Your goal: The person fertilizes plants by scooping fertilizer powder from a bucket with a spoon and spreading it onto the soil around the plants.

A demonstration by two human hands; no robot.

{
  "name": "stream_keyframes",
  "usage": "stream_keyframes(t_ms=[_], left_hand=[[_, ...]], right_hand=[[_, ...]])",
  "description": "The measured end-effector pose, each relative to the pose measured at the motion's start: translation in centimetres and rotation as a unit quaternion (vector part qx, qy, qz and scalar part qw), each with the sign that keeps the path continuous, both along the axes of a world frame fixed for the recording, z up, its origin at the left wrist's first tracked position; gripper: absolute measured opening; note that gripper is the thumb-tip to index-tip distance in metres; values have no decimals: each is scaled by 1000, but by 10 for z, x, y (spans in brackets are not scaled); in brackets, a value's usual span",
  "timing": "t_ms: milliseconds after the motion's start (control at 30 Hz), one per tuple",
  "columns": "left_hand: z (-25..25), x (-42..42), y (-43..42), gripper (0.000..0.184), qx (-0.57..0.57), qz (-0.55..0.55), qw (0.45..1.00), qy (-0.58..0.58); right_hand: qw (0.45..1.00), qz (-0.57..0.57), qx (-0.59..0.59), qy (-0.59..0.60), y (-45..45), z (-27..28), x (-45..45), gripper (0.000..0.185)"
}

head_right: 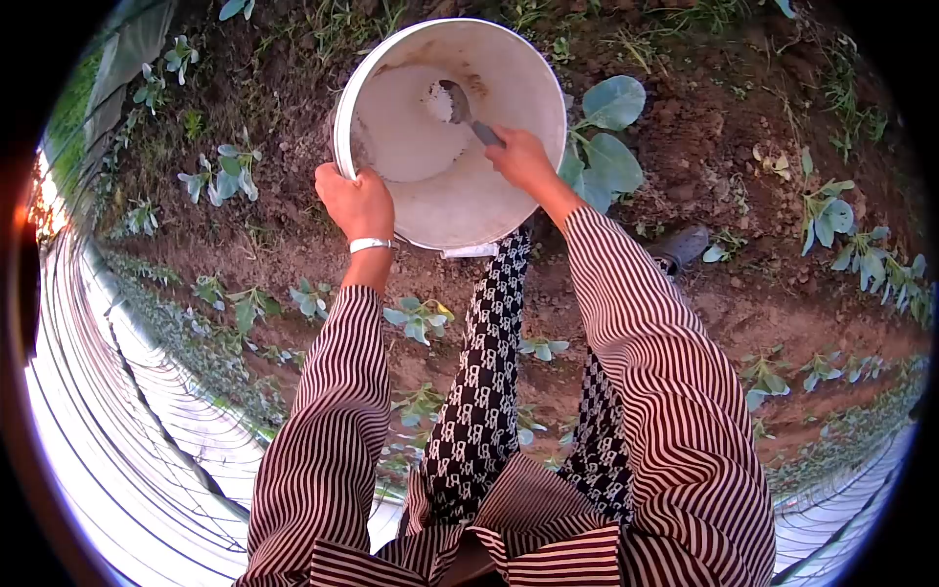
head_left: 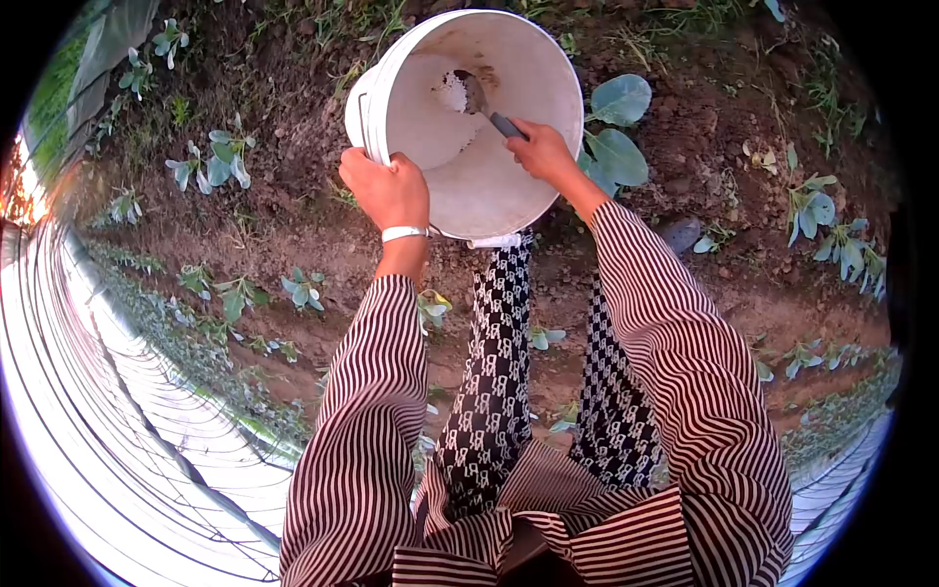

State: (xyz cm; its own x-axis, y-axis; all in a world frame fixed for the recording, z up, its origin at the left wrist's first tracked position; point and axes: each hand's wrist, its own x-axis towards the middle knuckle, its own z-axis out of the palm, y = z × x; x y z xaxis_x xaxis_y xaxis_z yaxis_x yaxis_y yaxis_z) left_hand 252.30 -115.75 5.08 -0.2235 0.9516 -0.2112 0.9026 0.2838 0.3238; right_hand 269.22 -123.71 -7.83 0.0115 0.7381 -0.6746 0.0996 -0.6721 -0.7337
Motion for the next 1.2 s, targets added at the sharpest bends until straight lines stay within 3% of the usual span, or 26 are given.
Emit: stream_keyframes(t_ms=[100,233,367,467,533,567,667,767,800,900,933,1033,1100,1167,1200], left_hand=[[5,7,5,28,-26,16,999,17],[-17,-9,11,22,37,-13,997,72],[-17,-5,22,26,3,12,997,80],[-14,1,27,28,-2,12,996,92],[-21,-2,31,33,34,5,993,111],[-19,-3,33,32,-2,6,994,110],[-25,-11,38,33,6,2,992,127],[-24,-7,40,33,4,6,989,145],[-24,-6,39,33,5,4,989,147],[-23,-5,42,33,11,-2,989,145],[-23,-6,43,33,15,-3,990,139],[-20,0,41,33,-1,2,991,132],[-18,2,39,32,-9,3,991,132],[-19,1,38,33,-14,11,992,124],[-22,-2,40,33,-16,10,993,118]], right_hand=[[972,-120,-136,150,-13,46,28,40],[910,-212,-106,341,-48,76,69,49],[909,-257,-54,325,-85,105,118,51],[918,-288,-48,270,-123,107,163,54],[946,-287,-45,147,-144,108,189,52],[952,-287,-50,90,-153,105,201,51],[965,-210,1,-159,-187,58,220,48],[940,-81,-9,-332,-200,-4,209,47],[935,-9,-35,-354,-196,-15,209,49],[916,-67,-49,-392,-196,-31,204,50],[889,-107,35,-443,-195,-35,208,51],[885,-151,-12,-441,-189,-27,236,51],[845,-109,0,-524,-181,-38,258,53],[902,-136,-111,-395,-171,-54,261,56],[897,-108,-64,-424,-183,-86,251,58]])
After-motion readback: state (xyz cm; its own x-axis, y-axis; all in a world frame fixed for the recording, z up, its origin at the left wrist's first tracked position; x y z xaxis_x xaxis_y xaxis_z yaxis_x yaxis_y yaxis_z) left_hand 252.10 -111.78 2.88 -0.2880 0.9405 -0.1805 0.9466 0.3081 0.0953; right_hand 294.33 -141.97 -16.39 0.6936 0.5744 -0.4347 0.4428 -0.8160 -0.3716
